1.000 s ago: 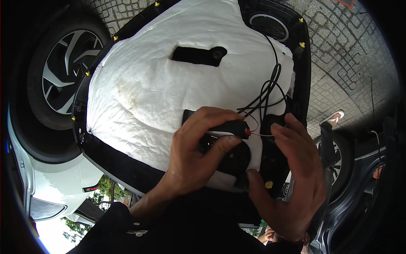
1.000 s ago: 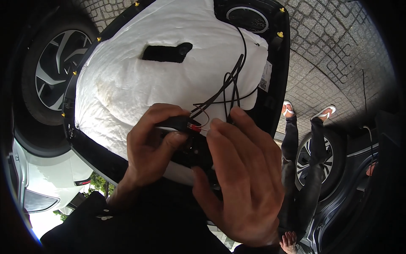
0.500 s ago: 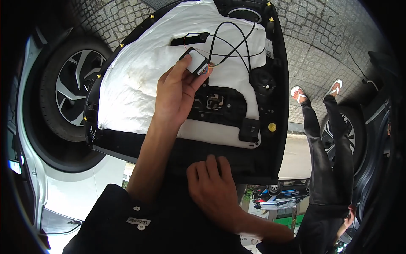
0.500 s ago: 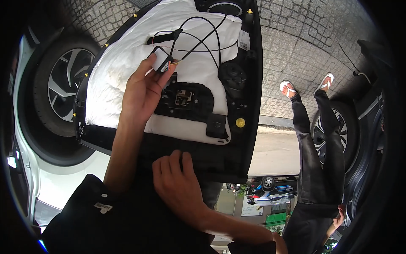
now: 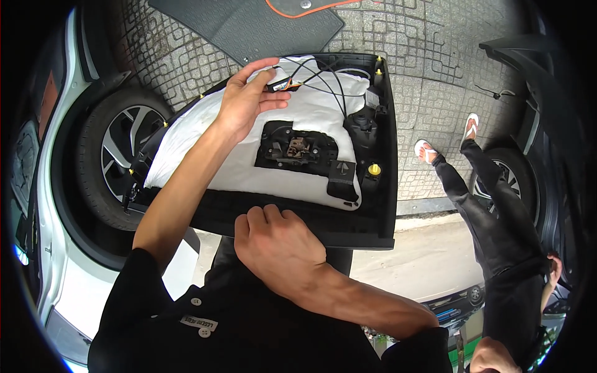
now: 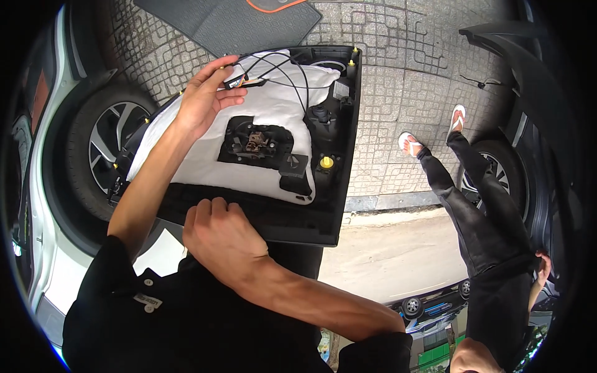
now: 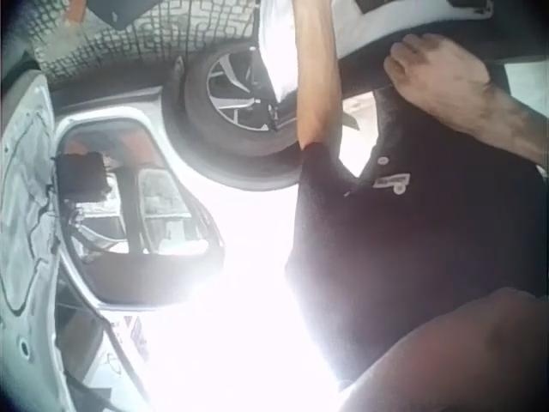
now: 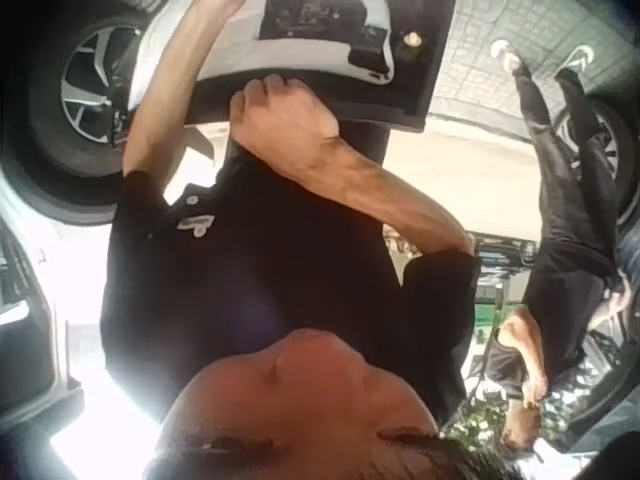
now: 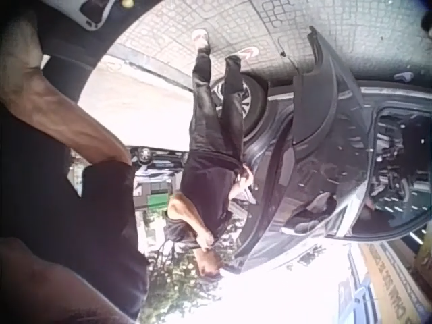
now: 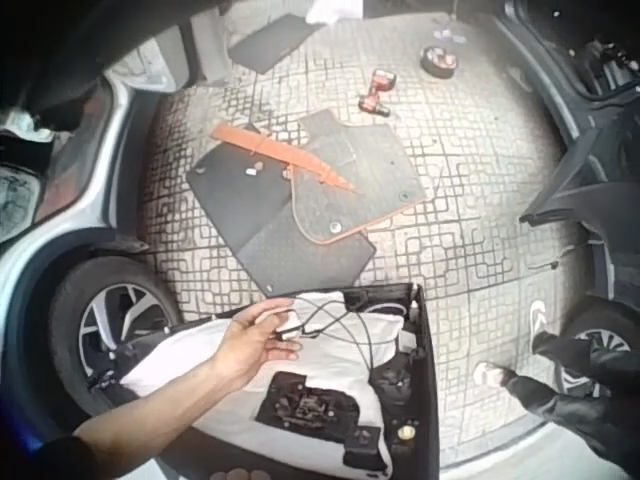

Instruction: Connecting electrical wires and installing the interior door panel onto a car.

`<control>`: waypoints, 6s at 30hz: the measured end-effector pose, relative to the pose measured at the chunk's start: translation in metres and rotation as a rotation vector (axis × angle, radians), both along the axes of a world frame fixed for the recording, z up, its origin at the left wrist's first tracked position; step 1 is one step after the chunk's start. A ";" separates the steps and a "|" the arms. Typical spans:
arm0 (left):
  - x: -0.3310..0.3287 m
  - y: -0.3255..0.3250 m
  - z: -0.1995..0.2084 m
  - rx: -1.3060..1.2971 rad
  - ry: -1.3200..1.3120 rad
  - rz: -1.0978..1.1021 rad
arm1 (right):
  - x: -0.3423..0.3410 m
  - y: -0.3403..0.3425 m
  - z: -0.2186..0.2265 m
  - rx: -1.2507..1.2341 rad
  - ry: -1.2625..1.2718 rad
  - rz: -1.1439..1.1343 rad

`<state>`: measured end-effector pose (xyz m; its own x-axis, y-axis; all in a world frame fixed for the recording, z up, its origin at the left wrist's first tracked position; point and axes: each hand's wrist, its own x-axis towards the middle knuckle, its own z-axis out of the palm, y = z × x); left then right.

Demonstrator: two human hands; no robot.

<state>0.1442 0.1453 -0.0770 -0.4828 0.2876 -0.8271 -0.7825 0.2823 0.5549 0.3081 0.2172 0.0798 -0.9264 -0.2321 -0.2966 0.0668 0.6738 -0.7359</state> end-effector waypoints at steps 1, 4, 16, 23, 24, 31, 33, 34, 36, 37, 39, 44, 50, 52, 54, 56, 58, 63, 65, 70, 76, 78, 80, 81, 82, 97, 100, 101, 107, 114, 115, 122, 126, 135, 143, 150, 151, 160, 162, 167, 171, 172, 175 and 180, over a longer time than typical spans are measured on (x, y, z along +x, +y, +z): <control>-0.001 0.003 0.011 -0.014 -0.003 -0.051 | 0.005 -0.004 0.015 0.004 -0.025 -0.007; 0.004 -0.010 0.042 0.127 -0.100 -0.188 | 0.034 -0.016 0.063 -0.007 -0.025 -0.084; 0.138 -0.015 0.192 0.234 0.110 -1.050 | 0.222 -0.098 0.219 0.076 -0.055 -0.403; 0.205 -0.014 0.175 0.011 0.523 -1.365 | 0.275 -0.134 0.257 0.089 -0.207 -0.517; 0.213 -0.009 0.164 0.039 0.374 -1.294 | 0.275 -0.136 0.259 0.100 -0.232 -0.532; 0.243 0.023 0.125 0.310 -0.239 -1.074 | 0.289 -0.169 0.297 0.174 -0.320 -0.684; 0.256 0.031 0.153 0.252 -0.198 -1.139 | 0.289 -0.175 0.309 0.211 -0.356 -0.766; 0.262 0.032 0.164 0.250 -0.145 -1.186 | 0.290 -0.176 0.315 0.234 -0.368 -0.791; 0.268 0.033 0.157 0.241 -0.100 -1.250 | 0.290 -0.180 0.318 0.232 -0.370 -0.850; 0.271 0.035 0.141 0.254 -0.177 -1.271 | 0.291 -0.183 0.320 0.233 -0.362 -0.878; 0.285 0.033 0.126 0.265 -0.259 -1.316 | 0.293 -0.187 0.320 0.226 -0.376 -0.918; 0.323 0.034 0.123 0.374 -0.346 -1.293 | 0.305 -0.203 0.319 0.221 -0.376 -1.013; 0.336 0.046 0.139 0.343 -0.229 -1.478 | 0.328 -0.202 0.314 0.207 -0.326 -1.067; 0.336 0.049 0.139 0.311 -0.218 -1.482 | 0.339 -0.201 0.308 0.225 -0.295 -1.084; 0.339 0.049 0.137 0.288 -0.218 -1.457 | 0.350 -0.199 0.305 0.239 -0.252 -1.077; 0.341 0.051 0.135 0.261 -0.190 -1.432 | 0.363 -0.188 0.305 0.223 -0.224 -1.059; 0.345 0.052 0.133 0.240 -0.202 -1.403 | 0.378 -0.179 0.305 0.223 -0.177 -1.028; 0.362 0.063 0.159 0.240 -0.148 -1.249 | 0.416 -0.155 0.294 0.245 -0.028 -0.934; 0.366 0.074 0.171 0.258 -0.144 -1.170 | 0.430 -0.144 0.288 0.262 0.035 -0.868; 0.371 0.087 0.185 0.328 -0.135 -0.950 | 0.462 -0.114 0.280 0.278 0.119 -0.732; 0.384 0.103 0.204 0.347 0.064 -0.860 | 0.481 -0.090 0.284 0.210 0.085 -0.613; 0.392 0.110 0.208 0.323 0.113 -0.940 | 0.486 -0.085 0.283 0.210 0.070 -0.613; 0.411 0.115 0.205 0.296 0.106 -0.933 | 0.490 -0.080 0.283 0.213 0.031 -0.632; 0.420 0.118 0.204 0.264 0.093 -0.946 | 0.493 -0.077 0.285 0.218 0.026 -0.626; 0.415 0.123 0.187 0.411 -0.028 -1.029 | 0.492 -0.075 0.291 0.221 -0.003 -0.633; 0.538 0.160 0.188 0.530 -0.221 -1.497 | 0.491 -0.053 0.282 0.280 -0.172 -0.935; 0.501 0.156 0.217 0.607 -0.117 -1.896 | 0.497 -0.057 0.279 0.259 -0.152 -1.000; 0.481 0.154 0.232 0.694 0.016 -2.049 | 0.499 -0.058 0.278 0.254 -0.146 -1.020; 0.384 0.105 0.357 0.610 0.326 -2.510 | 0.518 -0.072 0.271 0.239 -0.126 -1.168; 0.384 0.038 0.364 0.621 0.933 -2.191 | 0.531 -0.086 0.265 0.235 -0.102 -1.220; 0.387 0.034 0.366 0.614 0.925 -2.204 | 0.534 -0.087 0.264 0.230 -0.090 -1.215; 0.406 0.014 0.374 0.557 1.036 -2.171 | 0.551 -0.099 0.262 0.220 -0.081 -1.223; 0.413 0.010 0.375 0.514 1.063 -2.116 | 0.553 -0.097 0.263 0.171 -0.125 -1.215; 0.421 0.039 0.375 0.495 1.041 -2.106 | 0.558 -0.073 0.259 0.267 -0.094 -1.282; 0.418 0.059 0.369 0.613 1.095 -2.047 | 0.551 -0.045 0.277 0.188 -0.288 -1.247; 0.429 0.057 0.373 0.613 1.179 -1.988 | 0.560 -0.042 0.275 0.197 -0.234 -1.275; 0.431 0.056 0.372 0.618 1.172 -1.961 | 0.561 -0.040 0.277 0.201 -0.233 -1.277; 0.443 0.049 0.372 0.528 1.158 -1.911 | 0.577 -0.026 0.269 0.222 -0.163 -1.241; 0.446 0.048 0.373 0.514 1.167 -1.910 | 0.579 -0.024 0.269 0.214 -0.158 -1.238; 0.449 0.043 0.373 0.499 1.184 -1.898 | 0.583 -0.023 0.266 0.194 -0.157 -1.210; 0.451 0.042 0.374 0.498 1.192 -1.897 | 0.584 -0.021 0.268 0.203 -0.159 -1.202; 0.452 0.041 0.375 0.486 1.192 -1.907 | 0.584 -0.020 0.271 0.191 -0.172 -1.203; 0.454 0.042 0.375 0.468 1.174 -1.920 | 0.587 -0.019 0.270 0.172 -0.183 -1.194; 0.453 0.041 0.375 0.427 1.172 -1.929 | 0.587 -0.016 0.269 0.163 -0.184 -1.174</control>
